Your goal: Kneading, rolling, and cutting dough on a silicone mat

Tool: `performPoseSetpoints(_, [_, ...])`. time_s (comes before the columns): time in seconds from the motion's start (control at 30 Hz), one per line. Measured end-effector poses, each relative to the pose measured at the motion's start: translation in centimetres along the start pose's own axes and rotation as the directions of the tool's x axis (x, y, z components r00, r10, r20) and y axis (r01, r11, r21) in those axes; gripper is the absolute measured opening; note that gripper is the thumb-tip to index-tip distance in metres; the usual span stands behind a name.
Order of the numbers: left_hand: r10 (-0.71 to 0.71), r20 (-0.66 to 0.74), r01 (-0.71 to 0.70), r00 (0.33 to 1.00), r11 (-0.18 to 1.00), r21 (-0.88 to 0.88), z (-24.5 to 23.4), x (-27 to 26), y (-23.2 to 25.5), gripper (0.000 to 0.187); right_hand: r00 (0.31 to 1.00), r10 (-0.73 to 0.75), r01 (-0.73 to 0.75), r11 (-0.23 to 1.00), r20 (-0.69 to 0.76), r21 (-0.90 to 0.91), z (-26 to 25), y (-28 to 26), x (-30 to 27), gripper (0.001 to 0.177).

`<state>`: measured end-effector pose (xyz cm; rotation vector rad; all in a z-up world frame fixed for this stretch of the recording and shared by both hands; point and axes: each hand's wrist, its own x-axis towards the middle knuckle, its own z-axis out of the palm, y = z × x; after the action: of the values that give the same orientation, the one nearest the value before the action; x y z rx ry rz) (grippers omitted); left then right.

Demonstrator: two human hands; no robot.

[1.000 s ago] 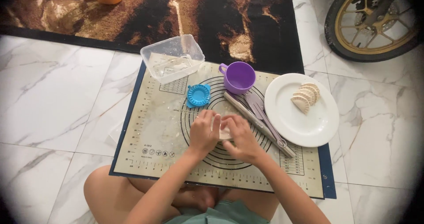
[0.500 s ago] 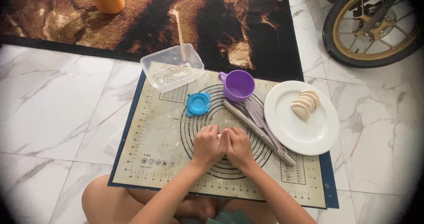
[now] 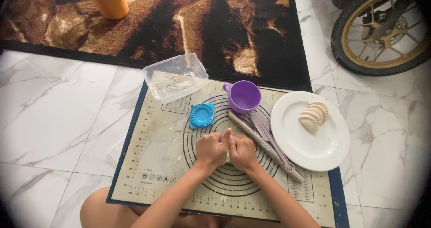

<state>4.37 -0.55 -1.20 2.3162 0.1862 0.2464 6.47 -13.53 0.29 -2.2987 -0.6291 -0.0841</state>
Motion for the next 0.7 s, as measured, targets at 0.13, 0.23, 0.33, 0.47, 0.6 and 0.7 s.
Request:
performPoseSetpoints(0.13, [-0.029,0.034,0.029,0.999,1.0,-0.004,-0.8,0.4,0.6,0.082,1.0,0.015,-0.015,1.0,0.017,-0.01,0.5,1.0,0.4,0.048])
performPoseSetpoints(0.23, [-0.027,0.032,0.027,0.999,1.0,-0.001,-0.7,0.7,0.4,0.08,1.0,0.02,-0.02,1.0,0.022,-0.018,0.5,1.0,0.7,0.049])
performPoseSetpoints(0.33, [-0.045,0.052,0.048,0.998,0.998,-0.052,-0.9,1.0,0.4,0.082,1.0,0.018,-0.018,1.0,0.016,0.0,0.4,0.7,0.9,0.052])
performPoseSetpoints(0.47, [-0.068,0.061,0.073,0.996,0.994,-0.081,-0.9,1.2,0.8,0.079,1.0,0.019,-0.019,1.0,-0.007,0.003,0.7,0.6,1.2,0.053])
performPoseSetpoints(0.6, [-0.077,0.02,0.078,0.997,0.99,-0.114,-0.6,1.3,0.5,0.076,0.999,0.002,-0.002,1.0,-0.036,-0.002,1.0,1.3,1.3,0.053])
performPoseSetpoints(0.7, [-0.005,-0.023,0.002,1.0,0.992,-0.126,0.3,1.4,-1.0,0.073,0.998,-0.03,0.03,1.0,-0.05,0.002,1.1,1.5,1.4,0.055])
